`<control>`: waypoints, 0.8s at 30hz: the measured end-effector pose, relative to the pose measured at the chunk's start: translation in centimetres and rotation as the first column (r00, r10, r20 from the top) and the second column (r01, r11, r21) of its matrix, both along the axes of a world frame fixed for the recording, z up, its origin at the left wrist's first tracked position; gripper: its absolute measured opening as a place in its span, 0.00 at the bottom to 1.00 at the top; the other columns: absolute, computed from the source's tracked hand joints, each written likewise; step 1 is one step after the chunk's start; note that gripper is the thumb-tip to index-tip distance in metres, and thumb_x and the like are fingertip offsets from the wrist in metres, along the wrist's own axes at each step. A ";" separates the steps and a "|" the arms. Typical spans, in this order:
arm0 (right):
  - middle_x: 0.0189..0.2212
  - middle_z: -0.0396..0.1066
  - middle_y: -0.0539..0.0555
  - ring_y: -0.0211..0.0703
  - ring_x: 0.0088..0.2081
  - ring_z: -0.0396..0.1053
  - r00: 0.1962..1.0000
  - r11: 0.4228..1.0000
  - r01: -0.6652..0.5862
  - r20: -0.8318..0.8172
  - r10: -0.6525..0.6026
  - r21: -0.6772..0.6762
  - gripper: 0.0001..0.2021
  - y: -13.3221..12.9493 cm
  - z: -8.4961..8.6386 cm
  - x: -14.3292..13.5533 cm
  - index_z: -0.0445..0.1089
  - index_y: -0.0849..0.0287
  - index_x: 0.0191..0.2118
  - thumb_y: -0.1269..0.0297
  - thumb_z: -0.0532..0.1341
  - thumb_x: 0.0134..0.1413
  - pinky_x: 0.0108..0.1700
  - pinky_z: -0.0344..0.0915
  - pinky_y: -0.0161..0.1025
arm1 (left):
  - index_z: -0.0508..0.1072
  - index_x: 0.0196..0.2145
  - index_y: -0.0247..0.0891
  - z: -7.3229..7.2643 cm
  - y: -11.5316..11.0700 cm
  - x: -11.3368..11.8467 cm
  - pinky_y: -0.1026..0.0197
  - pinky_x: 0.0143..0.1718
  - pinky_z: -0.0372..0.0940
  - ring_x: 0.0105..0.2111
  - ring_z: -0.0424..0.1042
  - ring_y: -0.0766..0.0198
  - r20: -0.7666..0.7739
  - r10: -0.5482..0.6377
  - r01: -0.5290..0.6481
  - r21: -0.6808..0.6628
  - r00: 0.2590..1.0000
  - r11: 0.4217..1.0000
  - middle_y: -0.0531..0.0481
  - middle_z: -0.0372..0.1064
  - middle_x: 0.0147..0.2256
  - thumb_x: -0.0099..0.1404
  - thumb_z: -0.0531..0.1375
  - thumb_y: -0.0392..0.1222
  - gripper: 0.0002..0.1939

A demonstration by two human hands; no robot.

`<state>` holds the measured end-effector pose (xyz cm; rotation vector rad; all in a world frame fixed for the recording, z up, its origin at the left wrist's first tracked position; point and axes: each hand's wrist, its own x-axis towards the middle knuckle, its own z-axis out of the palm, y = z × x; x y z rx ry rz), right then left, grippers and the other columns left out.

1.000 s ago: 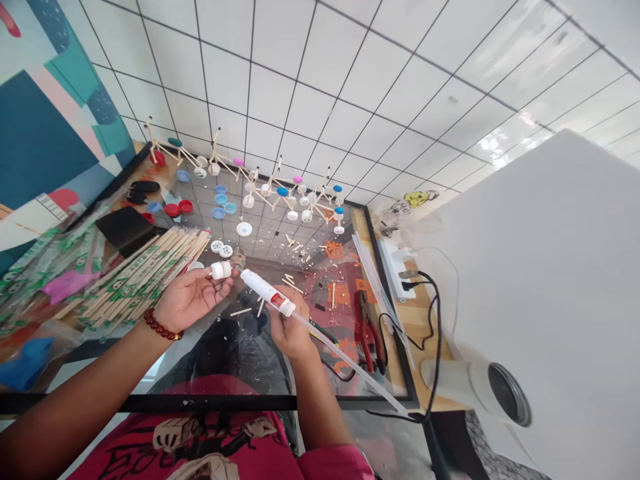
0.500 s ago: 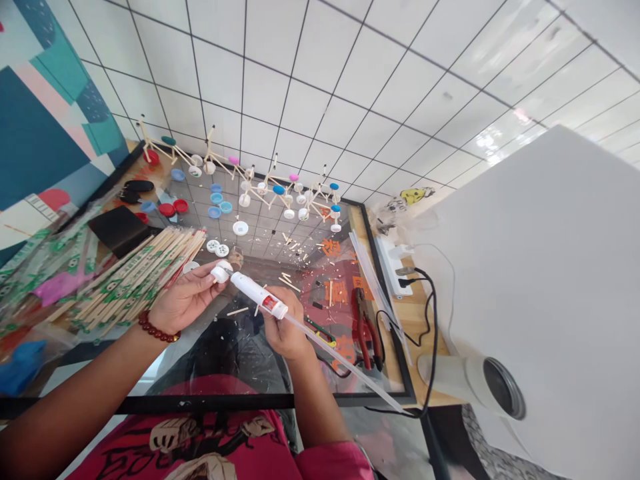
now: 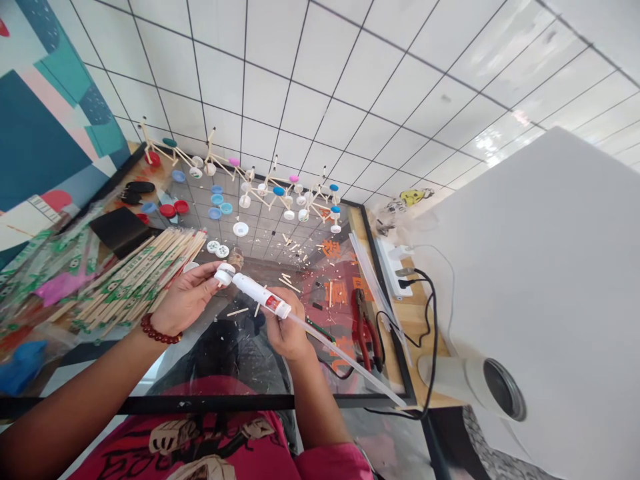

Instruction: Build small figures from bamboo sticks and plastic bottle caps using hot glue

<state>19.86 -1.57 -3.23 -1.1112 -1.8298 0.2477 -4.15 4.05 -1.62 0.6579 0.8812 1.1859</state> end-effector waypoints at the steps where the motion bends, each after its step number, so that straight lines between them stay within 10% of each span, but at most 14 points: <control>1: 0.46 0.84 0.58 0.53 0.44 0.84 1.000 1.000 0.004 0.003 -0.004 0.006 0.13 0.0 0.0 0.0 0.74 0.51 0.61 0.63 0.61 0.76 0.47 0.85 0.50 | 0.89 0.43 0.43 0.0 0.0 0.0 0.52 0.48 0.78 0.43 0.82 0.53 0.003 0.001 -0.001 -0.005 1.000 1.000 0.45 0.87 0.45 0.52 0.83 0.45 0.20; 24: 0.47 0.82 0.56 0.51 0.45 0.82 1.000 0.998 0.011 -0.022 -0.009 0.069 0.14 0.0 -0.1 -0.2 0.74 0.50 0.62 0.63 0.61 0.77 0.48 0.83 0.49 | 0.88 0.45 0.38 -0.3 0.3 -0.6 0.65 0.46 0.79 0.39 0.82 0.65 0.266 -0.046 0.071 -0.084 0.963 0.994 0.46 0.86 0.47 0.60 0.80 0.34 0.15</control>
